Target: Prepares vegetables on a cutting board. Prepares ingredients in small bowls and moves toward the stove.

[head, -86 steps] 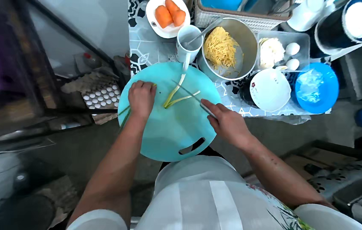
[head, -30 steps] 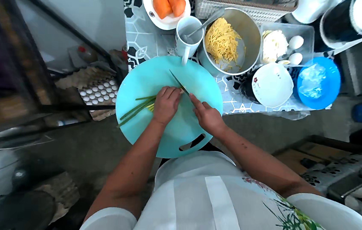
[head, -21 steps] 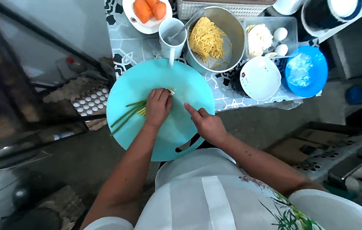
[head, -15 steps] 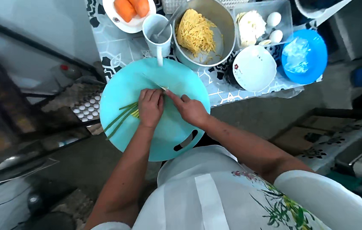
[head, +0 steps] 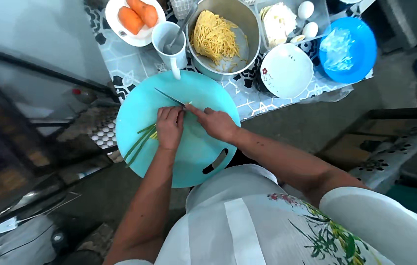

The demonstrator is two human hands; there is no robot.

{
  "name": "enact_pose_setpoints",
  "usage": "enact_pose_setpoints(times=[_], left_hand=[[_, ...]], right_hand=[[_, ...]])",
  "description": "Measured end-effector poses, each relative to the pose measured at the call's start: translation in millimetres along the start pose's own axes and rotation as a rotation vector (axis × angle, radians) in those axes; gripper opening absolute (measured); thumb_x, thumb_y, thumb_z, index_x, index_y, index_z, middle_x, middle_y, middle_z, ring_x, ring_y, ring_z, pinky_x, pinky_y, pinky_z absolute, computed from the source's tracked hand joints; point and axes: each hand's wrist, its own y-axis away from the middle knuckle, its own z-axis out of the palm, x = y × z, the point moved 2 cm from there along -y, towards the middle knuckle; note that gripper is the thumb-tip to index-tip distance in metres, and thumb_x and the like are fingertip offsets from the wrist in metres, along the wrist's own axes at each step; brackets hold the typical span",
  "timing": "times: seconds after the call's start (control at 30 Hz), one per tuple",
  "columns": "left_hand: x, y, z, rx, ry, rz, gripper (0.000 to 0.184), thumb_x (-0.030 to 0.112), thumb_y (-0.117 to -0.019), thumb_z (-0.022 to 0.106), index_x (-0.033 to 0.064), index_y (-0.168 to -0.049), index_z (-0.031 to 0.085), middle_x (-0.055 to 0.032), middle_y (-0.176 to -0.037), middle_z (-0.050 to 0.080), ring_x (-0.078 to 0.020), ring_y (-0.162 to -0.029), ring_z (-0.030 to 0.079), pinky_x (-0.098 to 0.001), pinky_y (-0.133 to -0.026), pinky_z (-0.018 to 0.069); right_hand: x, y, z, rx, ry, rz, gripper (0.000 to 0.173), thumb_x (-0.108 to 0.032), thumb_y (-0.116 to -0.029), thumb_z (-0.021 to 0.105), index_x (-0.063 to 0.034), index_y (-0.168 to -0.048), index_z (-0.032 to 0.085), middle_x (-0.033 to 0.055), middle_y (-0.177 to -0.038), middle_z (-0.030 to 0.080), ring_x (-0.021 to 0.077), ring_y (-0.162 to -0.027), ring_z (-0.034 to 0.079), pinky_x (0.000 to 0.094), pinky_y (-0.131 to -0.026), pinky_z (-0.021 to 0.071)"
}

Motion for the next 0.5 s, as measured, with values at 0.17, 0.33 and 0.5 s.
enact_pose_setpoints(times=[0.17,0.33,0.5], left_hand=[[-5,-7,1,0.003,0.009,0.025,0.013,0.008,-0.0992,0.064,-0.0035,-0.101,0.070,-0.0200,-0.102,0.072,-0.0375,-0.104,0.067,-0.0462,-0.097,0.0523],[-8,-3,5,0.033,0.007,0.054,0.015,0.007,-0.0970,0.063,-0.0032,-0.104,0.072,-0.0230,-0.106,0.070,-0.0398,-0.105,0.066,-0.0464,-0.095,0.0533],[-11,1,-3,0.014,-0.041,0.048,0.019,0.012,-0.1013,0.062,0.0018,-0.109,0.076,-0.0151,-0.109,0.075,-0.0357,-0.107,0.067,-0.0454,-0.099,0.0506]], right_hand=[[-4,29,-14,0.045,0.045,-0.017,0.053,-0.023,-0.1095,0.047,-0.0325,-0.160,0.037,0.0206,-0.105,0.065,0.0358,-0.067,0.066,0.0510,-0.058,0.0550],[-3,22,6,-0.024,0.102,0.034,0.066,-0.010,-0.1058,0.048,-0.0348,-0.163,0.028,0.0239,-0.111,0.062,0.0364,-0.070,0.067,0.0497,-0.060,0.0559],[-3,-7,-14,-0.044,-0.022,0.011,0.055,-0.026,-0.1103,0.046,-0.0343,-0.162,0.031,0.0222,-0.109,0.066,0.0409,-0.085,0.069,0.0568,-0.072,0.0564]])
